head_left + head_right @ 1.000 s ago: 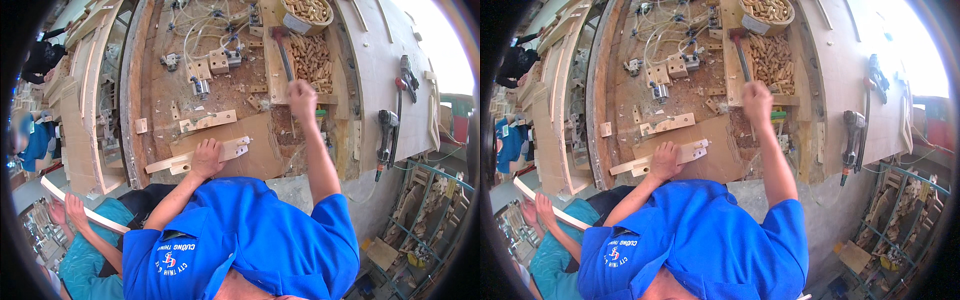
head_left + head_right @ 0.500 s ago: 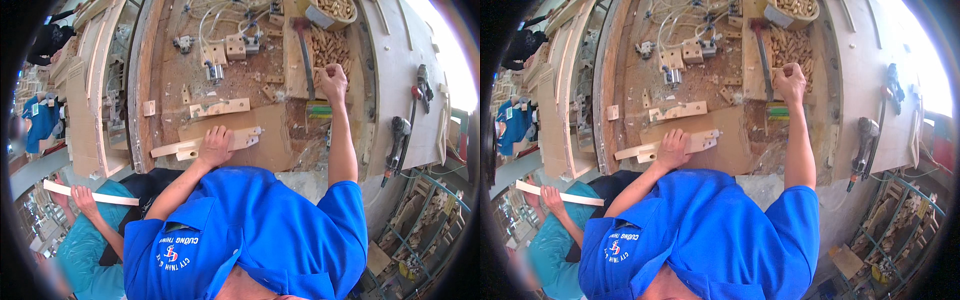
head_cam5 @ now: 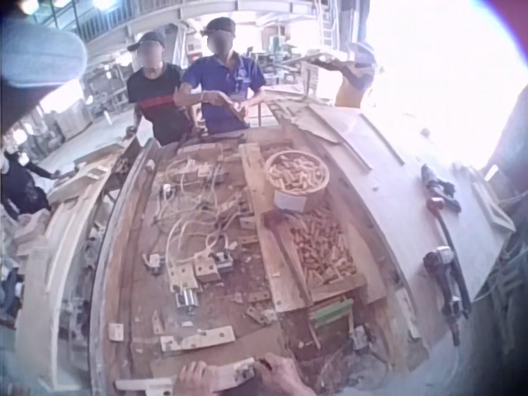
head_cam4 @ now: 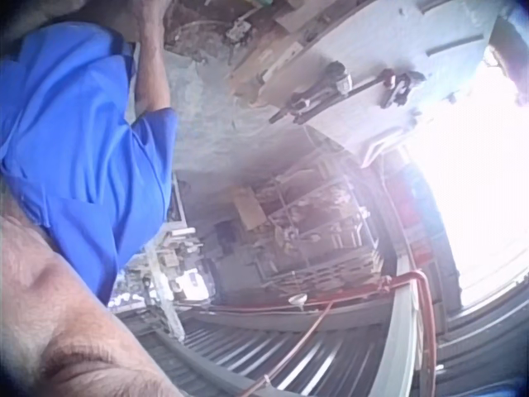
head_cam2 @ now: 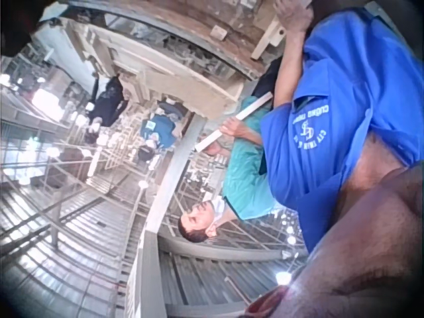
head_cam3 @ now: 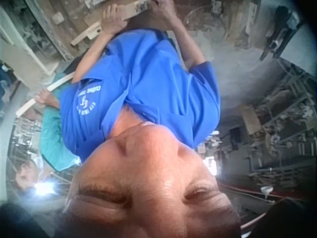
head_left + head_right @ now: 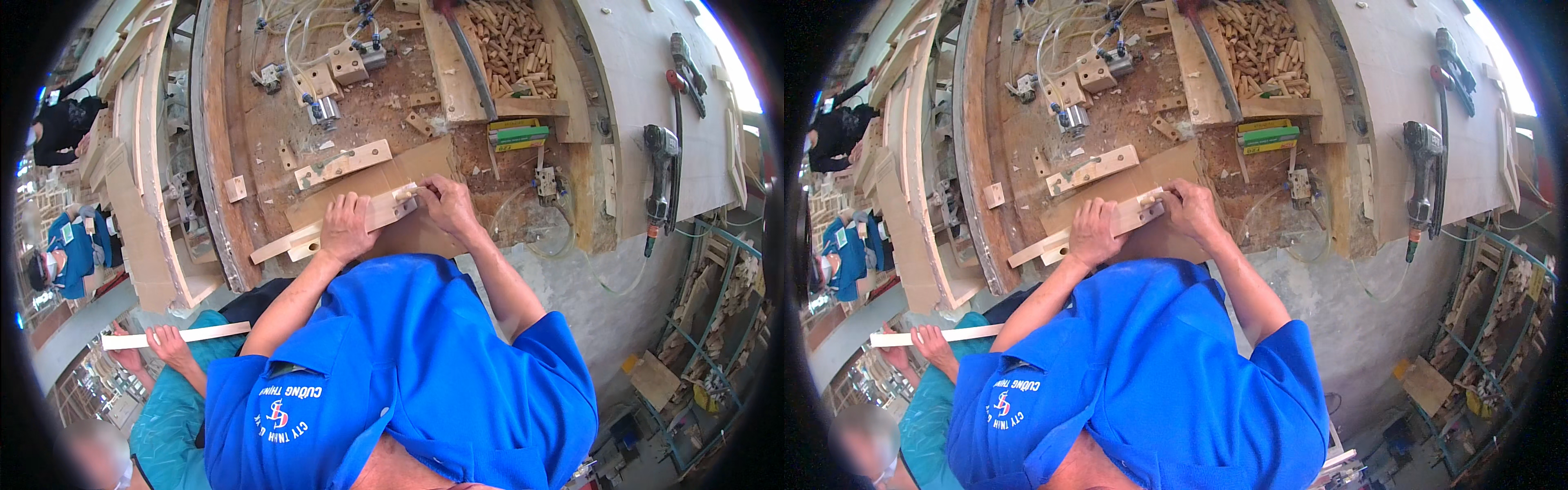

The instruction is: The person assembles wooden frames by aligning two pieces, tapping them together with a hammer, and securing them with a nail gun. The person repeats this process for multiple frames on a workbench.

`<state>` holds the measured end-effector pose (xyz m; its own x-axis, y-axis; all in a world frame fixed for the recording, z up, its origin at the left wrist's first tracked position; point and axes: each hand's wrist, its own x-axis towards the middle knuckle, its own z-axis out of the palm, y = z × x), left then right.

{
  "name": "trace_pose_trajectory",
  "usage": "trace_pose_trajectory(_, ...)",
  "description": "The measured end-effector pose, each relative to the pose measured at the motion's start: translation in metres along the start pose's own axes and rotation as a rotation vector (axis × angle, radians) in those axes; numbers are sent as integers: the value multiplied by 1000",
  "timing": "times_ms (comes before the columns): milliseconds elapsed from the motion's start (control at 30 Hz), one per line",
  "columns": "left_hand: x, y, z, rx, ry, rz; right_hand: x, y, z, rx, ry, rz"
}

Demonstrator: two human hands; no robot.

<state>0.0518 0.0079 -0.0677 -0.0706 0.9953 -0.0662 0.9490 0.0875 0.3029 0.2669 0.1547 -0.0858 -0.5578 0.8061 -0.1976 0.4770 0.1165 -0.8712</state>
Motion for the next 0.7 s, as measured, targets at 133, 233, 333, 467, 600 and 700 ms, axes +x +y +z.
trace_pose_trajectory(133,0,1,0,-21,-10,-11,6,-4,-5,-211,-53,-242)
trace_pose_trajectory(233,0,-1,1,-39,-11,-9,10,-12,-8,-309,-142,-283)
trace_pose_trajectory(333,-1,-1,2,-57,-5,-13,16,-14,-8,-304,-198,-296)
trace_pose_trajectory(467,0,-2,0,-69,-24,-13,9,-9,4,-186,-56,-196)
trace_pose_trajectory(600,0,-2,-1,-78,-64,-25,2,-4,14,-142,27,-125)
trace_pose_trajectory(700,-2,-2,0,-53,-64,-30,-7,-6,21,-124,61,-81)
